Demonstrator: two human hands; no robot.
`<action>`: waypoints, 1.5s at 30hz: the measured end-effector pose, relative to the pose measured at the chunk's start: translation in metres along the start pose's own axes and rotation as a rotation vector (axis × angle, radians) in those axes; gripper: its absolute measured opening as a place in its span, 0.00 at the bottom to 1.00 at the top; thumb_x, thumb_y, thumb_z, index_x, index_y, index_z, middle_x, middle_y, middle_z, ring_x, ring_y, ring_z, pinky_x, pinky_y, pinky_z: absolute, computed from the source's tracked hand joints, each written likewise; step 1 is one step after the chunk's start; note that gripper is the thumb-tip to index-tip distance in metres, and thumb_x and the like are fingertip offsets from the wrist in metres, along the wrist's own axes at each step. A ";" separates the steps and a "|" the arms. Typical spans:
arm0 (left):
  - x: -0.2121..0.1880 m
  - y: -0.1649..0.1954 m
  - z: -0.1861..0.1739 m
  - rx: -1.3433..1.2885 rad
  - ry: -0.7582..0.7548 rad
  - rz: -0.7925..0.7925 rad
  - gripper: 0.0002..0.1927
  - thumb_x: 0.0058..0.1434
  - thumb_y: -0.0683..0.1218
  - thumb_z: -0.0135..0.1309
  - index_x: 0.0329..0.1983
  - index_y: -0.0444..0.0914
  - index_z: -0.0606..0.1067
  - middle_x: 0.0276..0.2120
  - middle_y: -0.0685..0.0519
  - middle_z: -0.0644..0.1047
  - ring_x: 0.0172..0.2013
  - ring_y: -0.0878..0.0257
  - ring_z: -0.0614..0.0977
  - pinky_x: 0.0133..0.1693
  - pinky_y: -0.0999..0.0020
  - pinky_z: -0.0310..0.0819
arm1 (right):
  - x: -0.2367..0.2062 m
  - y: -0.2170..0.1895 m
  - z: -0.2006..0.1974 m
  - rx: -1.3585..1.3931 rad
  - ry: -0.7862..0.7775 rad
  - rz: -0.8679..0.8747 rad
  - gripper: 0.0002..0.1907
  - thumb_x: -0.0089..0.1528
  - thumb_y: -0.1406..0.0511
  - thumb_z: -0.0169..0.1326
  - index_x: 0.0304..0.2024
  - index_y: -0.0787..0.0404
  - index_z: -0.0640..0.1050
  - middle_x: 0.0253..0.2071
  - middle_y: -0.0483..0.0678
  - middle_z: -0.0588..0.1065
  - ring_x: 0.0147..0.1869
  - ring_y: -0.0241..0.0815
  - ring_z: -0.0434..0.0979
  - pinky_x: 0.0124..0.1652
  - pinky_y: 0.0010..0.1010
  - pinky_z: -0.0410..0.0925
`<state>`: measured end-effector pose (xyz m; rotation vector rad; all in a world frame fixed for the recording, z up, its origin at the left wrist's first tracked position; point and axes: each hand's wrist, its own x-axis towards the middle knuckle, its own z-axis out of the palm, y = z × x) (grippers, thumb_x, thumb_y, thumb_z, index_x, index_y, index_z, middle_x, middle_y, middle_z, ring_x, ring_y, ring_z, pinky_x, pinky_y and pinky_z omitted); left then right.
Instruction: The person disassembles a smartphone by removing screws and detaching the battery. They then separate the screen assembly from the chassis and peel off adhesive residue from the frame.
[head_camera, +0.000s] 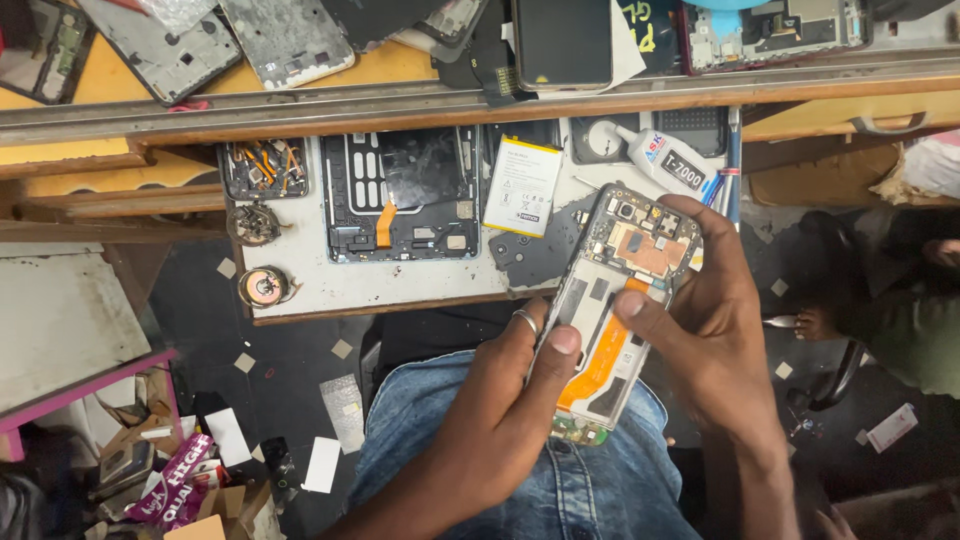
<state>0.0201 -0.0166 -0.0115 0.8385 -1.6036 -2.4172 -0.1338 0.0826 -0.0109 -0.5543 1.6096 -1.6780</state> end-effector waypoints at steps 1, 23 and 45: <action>0.000 -0.001 0.000 0.002 -0.011 0.038 0.20 0.72 0.47 0.46 0.61 0.29 0.68 0.42 0.44 0.82 0.41 0.65 0.84 0.41 0.72 0.80 | 0.000 -0.001 0.000 0.007 -0.013 -0.021 0.35 0.62 0.80 0.54 0.70 0.66 0.60 0.61 0.56 0.72 0.63 0.42 0.75 0.60 0.36 0.72; 0.070 -0.135 -0.021 0.185 0.088 0.372 0.24 0.62 0.50 0.60 0.58 0.32 0.76 0.44 0.44 0.86 0.46 0.61 0.86 0.50 0.66 0.80 | 0.015 0.019 -0.005 0.178 0.080 0.239 0.39 0.55 0.78 0.54 0.69 0.63 0.61 0.53 0.66 0.82 0.58 0.47 0.82 0.56 0.37 0.69; 0.009 0.004 0.015 -0.078 0.030 0.047 0.22 0.61 0.39 0.57 0.59 0.31 0.74 0.36 0.49 0.84 0.37 0.72 0.83 0.39 0.75 0.80 | -0.010 0.004 -0.004 0.144 0.109 0.052 0.27 0.62 0.74 0.56 0.64 0.69 0.67 0.48 0.60 0.80 0.51 0.41 0.79 0.49 0.34 0.71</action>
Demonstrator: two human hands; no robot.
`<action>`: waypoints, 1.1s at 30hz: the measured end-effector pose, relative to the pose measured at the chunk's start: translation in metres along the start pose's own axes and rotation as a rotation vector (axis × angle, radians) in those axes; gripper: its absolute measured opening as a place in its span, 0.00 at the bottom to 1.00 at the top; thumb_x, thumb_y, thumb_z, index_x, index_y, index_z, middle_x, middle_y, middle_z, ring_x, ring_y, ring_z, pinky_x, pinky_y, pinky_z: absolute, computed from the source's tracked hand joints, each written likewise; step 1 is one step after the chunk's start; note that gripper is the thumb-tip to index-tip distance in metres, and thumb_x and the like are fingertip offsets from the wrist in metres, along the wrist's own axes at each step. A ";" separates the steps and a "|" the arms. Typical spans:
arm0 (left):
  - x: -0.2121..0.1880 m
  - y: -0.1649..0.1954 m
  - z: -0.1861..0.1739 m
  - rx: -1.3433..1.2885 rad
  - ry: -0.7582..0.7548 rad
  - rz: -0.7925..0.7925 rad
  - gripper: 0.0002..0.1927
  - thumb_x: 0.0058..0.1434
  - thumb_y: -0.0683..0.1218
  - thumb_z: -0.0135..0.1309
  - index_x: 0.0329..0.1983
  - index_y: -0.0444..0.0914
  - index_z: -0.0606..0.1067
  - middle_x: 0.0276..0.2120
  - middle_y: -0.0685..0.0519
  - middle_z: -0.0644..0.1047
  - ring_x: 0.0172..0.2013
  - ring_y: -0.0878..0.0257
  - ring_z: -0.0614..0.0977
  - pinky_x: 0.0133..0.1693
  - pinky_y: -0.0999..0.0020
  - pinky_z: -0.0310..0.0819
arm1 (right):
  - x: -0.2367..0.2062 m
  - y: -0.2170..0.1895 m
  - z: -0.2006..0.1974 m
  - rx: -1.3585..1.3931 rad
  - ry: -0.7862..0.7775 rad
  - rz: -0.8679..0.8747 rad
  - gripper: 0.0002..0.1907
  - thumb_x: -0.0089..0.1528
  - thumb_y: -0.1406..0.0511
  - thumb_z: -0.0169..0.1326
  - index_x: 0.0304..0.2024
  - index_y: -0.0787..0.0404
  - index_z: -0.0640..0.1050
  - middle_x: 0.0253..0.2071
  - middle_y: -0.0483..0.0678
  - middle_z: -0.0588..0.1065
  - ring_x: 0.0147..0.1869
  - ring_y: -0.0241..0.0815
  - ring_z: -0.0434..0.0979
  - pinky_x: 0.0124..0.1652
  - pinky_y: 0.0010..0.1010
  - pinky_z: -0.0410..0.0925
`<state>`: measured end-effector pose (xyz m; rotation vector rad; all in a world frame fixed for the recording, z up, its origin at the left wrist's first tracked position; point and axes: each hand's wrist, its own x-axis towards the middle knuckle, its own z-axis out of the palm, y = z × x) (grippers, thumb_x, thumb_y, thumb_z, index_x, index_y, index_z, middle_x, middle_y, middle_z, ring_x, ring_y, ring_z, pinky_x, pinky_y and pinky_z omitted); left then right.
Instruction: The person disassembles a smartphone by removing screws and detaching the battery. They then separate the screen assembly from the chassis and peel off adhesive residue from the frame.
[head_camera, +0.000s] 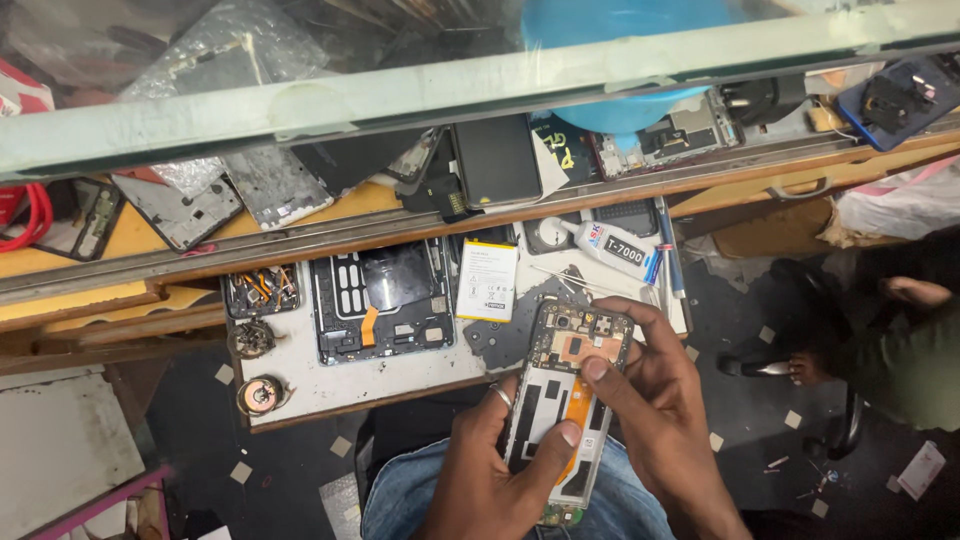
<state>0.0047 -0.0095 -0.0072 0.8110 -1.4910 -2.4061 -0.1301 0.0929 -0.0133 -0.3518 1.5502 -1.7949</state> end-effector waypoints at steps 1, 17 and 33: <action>0.000 0.000 -0.001 0.000 0.001 -0.013 0.22 0.61 0.39 0.57 0.59 0.31 0.74 0.36 0.49 0.84 0.35 0.71 0.83 0.38 0.74 0.80 | 0.000 0.000 0.000 -0.007 0.000 -0.004 0.27 0.62 0.74 0.56 0.63 0.68 0.67 0.48 0.59 0.80 0.51 0.41 0.79 0.50 0.33 0.71; 0.007 0.003 -0.008 -0.013 0.118 0.080 0.12 0.62 0.43 0.61 0.44 0.31 0.74 0.32 0.53 0.82 0.33 0.74 0.80 0.33 0.77 0.77 | -0.007 -0.010 0.003 -0.136 -0.075 0.128 0.25 0.65 0.72 0.52 0.65 0.67 0.67 0.45 0.58 0.80 0.51 0.40 0.78 0.48 0.32 0.71; 0.014 0.006 -0.003 -0.054 0.147 0.201 0.09 0.66 0.42 0.60 0.44 0.32 0.77 0.34 0.54 0.82 0.33 0.75 0.78 0.35 0.77 0.75 | -0.024 -0.025 0.000 -0.296 -0.260 0.189 0.47 0.61 0.76 0.60 0.78 0.62 0.53 0.59 0.62 0.77 0.59 0.45 0.80 0.53 0.35 0.74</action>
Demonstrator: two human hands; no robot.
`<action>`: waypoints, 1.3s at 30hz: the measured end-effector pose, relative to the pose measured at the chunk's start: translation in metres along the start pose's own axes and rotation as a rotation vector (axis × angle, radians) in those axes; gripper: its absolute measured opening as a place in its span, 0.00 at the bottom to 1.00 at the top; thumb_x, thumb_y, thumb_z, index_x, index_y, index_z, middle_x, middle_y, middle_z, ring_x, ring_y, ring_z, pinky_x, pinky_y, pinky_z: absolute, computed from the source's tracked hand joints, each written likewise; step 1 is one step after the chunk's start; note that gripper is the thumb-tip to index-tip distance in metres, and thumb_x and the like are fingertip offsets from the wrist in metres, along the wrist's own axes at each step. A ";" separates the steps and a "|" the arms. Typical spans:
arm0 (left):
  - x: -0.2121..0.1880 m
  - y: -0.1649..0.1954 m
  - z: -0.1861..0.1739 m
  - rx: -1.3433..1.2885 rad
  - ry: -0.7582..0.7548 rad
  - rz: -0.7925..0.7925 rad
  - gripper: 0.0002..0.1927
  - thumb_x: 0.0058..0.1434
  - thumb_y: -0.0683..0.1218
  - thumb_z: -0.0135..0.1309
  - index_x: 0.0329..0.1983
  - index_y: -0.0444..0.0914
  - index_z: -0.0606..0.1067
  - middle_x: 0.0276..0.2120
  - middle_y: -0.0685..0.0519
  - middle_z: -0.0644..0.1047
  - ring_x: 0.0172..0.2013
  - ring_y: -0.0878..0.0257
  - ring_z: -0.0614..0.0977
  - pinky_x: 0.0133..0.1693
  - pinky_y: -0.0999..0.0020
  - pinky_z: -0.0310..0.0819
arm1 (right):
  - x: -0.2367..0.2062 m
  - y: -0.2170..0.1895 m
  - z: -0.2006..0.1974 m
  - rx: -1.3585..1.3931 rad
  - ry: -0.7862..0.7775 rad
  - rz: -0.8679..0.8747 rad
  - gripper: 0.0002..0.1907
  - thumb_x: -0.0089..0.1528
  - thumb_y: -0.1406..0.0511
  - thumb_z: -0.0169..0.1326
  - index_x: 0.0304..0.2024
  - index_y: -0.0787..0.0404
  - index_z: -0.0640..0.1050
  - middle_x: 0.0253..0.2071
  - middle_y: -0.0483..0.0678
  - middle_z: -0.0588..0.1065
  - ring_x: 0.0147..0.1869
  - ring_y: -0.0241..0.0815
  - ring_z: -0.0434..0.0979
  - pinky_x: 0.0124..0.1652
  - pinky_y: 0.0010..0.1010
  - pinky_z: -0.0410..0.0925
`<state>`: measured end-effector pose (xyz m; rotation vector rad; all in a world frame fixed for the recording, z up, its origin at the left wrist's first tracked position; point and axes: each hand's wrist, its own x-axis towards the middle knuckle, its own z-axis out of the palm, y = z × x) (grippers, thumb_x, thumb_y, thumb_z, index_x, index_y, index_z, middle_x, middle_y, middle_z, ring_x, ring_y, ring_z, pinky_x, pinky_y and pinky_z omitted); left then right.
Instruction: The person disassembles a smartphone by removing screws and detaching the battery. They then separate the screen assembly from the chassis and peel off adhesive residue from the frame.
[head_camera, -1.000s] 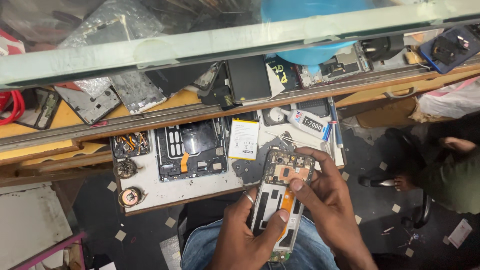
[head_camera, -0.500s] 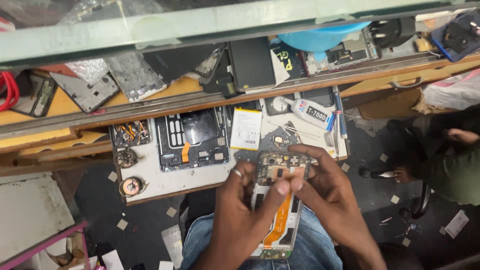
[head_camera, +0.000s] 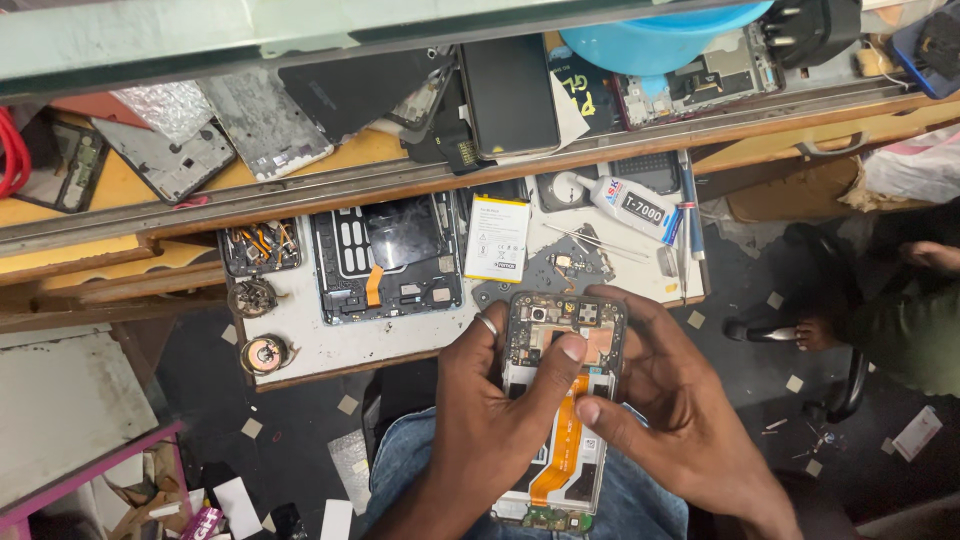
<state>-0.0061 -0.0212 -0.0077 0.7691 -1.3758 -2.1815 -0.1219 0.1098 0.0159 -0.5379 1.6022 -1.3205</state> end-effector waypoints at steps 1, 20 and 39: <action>0.000 -0.001 0.000 -0.005 -0.003 0.008 0.08 0.67 0.42 0.59 0.44 0.31 0.77 0.34 0.54 0.81 0.34 0.75 0.78 0.36 0.77 0.75 | 0.000 0.001 0.000 -0.021 0.008 0.016 0.48 0.62 0.76 0.60 0.80 0.62 0.53 0.58 0.62 0.77 0.57 0.46 0.81 0.52 0.34 0.75; -0.007 -0.014 -0.014 -0.119 -0.059 -0.047 0.11 0.67 0.40 0.56 0.51 0.32 0.74 0.37 0.53 0.82 0.37 0.73 0.81 0.40 0.77 0.78 | 0.012 0.013 0.027 0.088 0.158 -0.106 0.30 0.62 0.76 0.54 0.67 0.70 0.64 0.52 0.56 0.78 0.53 0.38 0.79 0.48 0.28 0.73; -0.015 -0.009 -0.003 -0.187 -0.007 0.007 0.09 0.71 0.41 0.54 0.50 0.30 0.74 0.34 0.53 0.77 0.33 0.73 0.74 0.34 0.77 0.70 | 0.012 0.014 0.031 0.329 0.114 -0.192 0.23 0.64 0.76 0.52 0.62 0.71 0.67 0.57 0.58 0.73 0.63 0.45 0.73 0.59 0.38 0.69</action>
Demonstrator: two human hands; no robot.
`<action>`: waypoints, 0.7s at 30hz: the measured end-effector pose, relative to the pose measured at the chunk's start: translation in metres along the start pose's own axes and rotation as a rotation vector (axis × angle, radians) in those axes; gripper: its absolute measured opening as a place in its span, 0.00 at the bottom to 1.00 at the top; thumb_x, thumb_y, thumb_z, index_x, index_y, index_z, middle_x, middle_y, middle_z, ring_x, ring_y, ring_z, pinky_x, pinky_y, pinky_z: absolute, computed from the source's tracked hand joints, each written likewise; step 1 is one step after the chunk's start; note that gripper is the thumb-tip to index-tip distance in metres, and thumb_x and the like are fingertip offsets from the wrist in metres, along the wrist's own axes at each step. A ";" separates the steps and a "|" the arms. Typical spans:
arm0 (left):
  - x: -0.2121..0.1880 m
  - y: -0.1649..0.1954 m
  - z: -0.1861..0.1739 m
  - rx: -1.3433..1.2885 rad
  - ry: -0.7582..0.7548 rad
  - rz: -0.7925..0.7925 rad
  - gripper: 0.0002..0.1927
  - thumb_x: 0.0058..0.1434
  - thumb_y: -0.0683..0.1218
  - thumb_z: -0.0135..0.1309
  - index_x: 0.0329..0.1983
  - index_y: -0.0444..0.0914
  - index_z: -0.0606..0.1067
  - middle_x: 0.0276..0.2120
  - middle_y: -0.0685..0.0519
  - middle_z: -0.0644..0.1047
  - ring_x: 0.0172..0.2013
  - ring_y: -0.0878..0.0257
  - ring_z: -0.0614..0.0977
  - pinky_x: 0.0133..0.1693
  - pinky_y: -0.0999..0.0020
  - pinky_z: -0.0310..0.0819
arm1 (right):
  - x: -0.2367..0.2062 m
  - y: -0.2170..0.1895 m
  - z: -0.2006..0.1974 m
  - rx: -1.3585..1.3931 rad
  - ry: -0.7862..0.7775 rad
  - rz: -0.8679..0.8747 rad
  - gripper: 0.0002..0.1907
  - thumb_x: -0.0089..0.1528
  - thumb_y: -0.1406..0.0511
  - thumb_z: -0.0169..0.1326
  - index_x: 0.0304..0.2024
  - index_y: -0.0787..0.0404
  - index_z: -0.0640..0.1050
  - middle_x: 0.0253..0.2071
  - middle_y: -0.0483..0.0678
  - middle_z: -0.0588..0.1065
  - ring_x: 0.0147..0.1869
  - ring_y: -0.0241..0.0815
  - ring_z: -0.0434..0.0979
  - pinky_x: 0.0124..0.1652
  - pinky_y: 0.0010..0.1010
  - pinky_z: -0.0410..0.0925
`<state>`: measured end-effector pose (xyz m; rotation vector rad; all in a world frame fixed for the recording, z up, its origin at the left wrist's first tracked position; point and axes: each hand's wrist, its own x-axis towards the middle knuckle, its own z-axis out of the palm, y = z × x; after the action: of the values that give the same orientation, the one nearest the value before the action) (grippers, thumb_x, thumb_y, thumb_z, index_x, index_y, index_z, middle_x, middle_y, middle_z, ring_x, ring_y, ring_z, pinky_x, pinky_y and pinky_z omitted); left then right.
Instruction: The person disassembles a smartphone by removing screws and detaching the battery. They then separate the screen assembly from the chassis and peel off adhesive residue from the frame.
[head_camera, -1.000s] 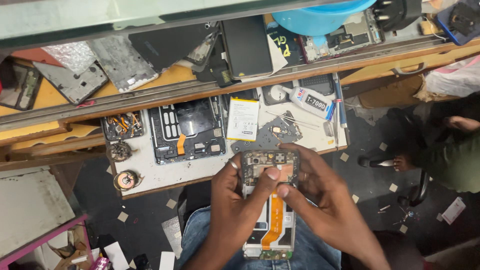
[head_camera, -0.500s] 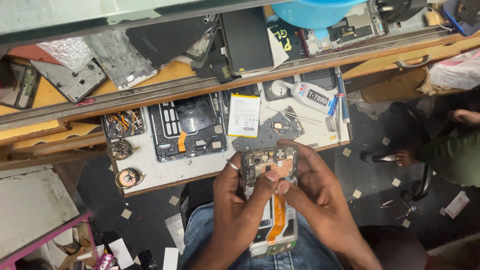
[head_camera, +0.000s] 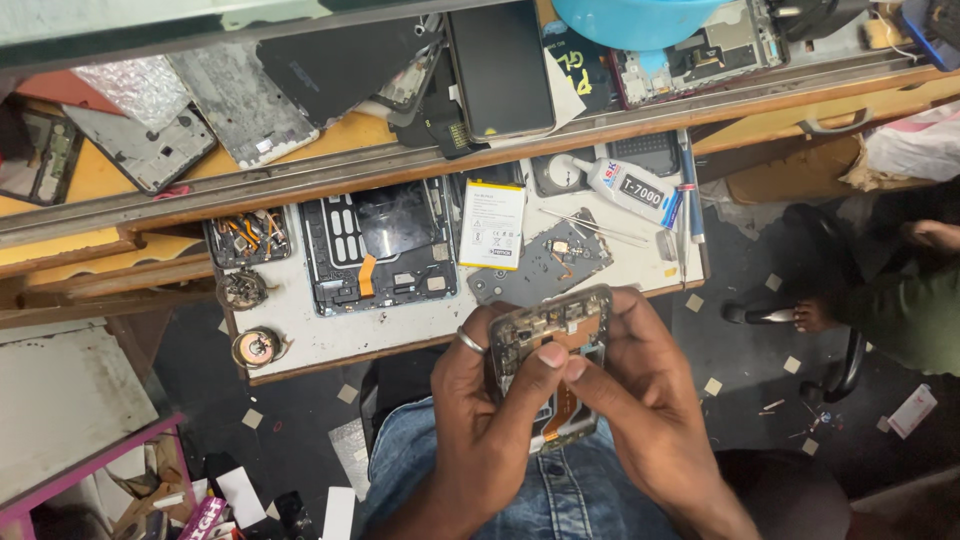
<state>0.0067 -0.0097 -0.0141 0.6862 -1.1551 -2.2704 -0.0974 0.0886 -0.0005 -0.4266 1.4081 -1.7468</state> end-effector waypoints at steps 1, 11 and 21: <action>-0.001 0.000 0.000 -0.006 0.002 -0.012 0.09 0.72 0.41 0.55 0.49 0.29 0.74 0.32 0.53 0.76 0.30 0.73 0.73 0.32 0.77 0.68 | 0.000 -0.001 0.000 0.002 -0.003 -0.007 0.20 0.65 0.76 0.52 0.60 0.71 0.68 0.56 0.58 0.73 0.62 0.45 0.73 0.58 0.39 0.70; -0.006 -0.003 0.001 0.028 -0.016 0.111 0.08 0.72 0.41 0.53 0.48 0.30 0.72 0.36 0.54 0.76 0.34 0.75 0.73 0.35 0.79 0.69 | -0.006 -0.004 0.006 -0.039 0.006 -0.038 0.20 0.65 0.77 0.50 0.59 0.72 0.67 0.56 0.57 0.73 0.61 0.43 0.74 0.58 0.36 0.69; -0.010 -0.004 0.000 0.061 -0.027 0.232 0.09 0.73 0.41 0.55 0.48 0.29 0.73 0.41 0.49 0.77 0.36 0.73 0.74 0.36 0.78 0.69 | -0.011 -0.003 0.007 0.031 0.000 -0.048 0.20 0.65 0.78 0.52 0.59 0.71 0.67 0.56 0.58 0.74 0.62 0.43 0.74 0.59 0.36 0.69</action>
<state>0.0139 -0.0014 -0.0154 0.5161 -1.2522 -2.0631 -0.0871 0.0924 0.0069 -0.4464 1.3792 -1.8045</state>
